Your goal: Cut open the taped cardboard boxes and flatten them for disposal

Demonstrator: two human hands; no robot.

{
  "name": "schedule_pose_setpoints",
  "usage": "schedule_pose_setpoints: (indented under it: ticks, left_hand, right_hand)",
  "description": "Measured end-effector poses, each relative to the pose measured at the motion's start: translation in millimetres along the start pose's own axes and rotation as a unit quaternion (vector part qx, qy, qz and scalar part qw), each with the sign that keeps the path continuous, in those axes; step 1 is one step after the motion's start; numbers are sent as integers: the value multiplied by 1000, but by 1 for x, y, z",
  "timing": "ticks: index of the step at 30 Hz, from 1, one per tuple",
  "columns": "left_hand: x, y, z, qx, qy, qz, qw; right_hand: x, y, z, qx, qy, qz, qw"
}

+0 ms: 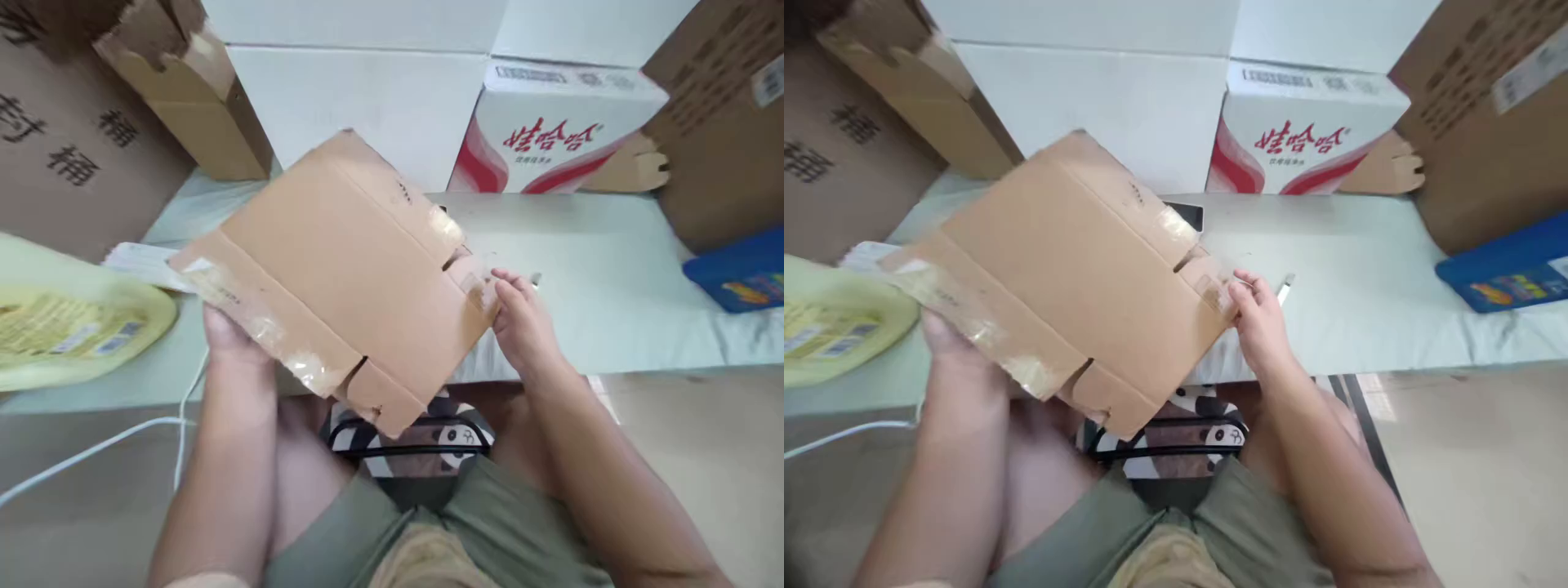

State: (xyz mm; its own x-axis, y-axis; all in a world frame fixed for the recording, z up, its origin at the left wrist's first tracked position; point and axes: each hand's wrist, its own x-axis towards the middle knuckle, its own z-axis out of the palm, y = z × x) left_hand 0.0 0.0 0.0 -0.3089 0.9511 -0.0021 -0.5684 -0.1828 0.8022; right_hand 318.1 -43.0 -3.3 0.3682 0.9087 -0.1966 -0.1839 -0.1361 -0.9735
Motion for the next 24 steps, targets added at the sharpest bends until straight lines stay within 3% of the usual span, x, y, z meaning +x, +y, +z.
schedule_pose_setpoints:
  ticks: [3, 6, 9, 13, 24]
  left_hand:
    - [-1, 1, 1, -22, -6, -16, 1000]
    - [-1, 2, 4, -36, 37, -36, 998]
    - [-2, 2, 9, -36, 79, -48, 995]
    - [1, -1, 15, -32, 90, -46, 994]
    - [-15, 1, 39, -36, -46, 24, 998]
  right_hand:
    - [-1, -2, -2, -40, 11, -41, 998]
    - [-2, -4, -2, -53, 27, -67, 996]
    - [-4, -7, -2, -56, 41, -81, 994]
    - [-5, -9, -2, -54, 62, -82, 993]
    - [-3, -9, -8, -82, 108, -158, 978]
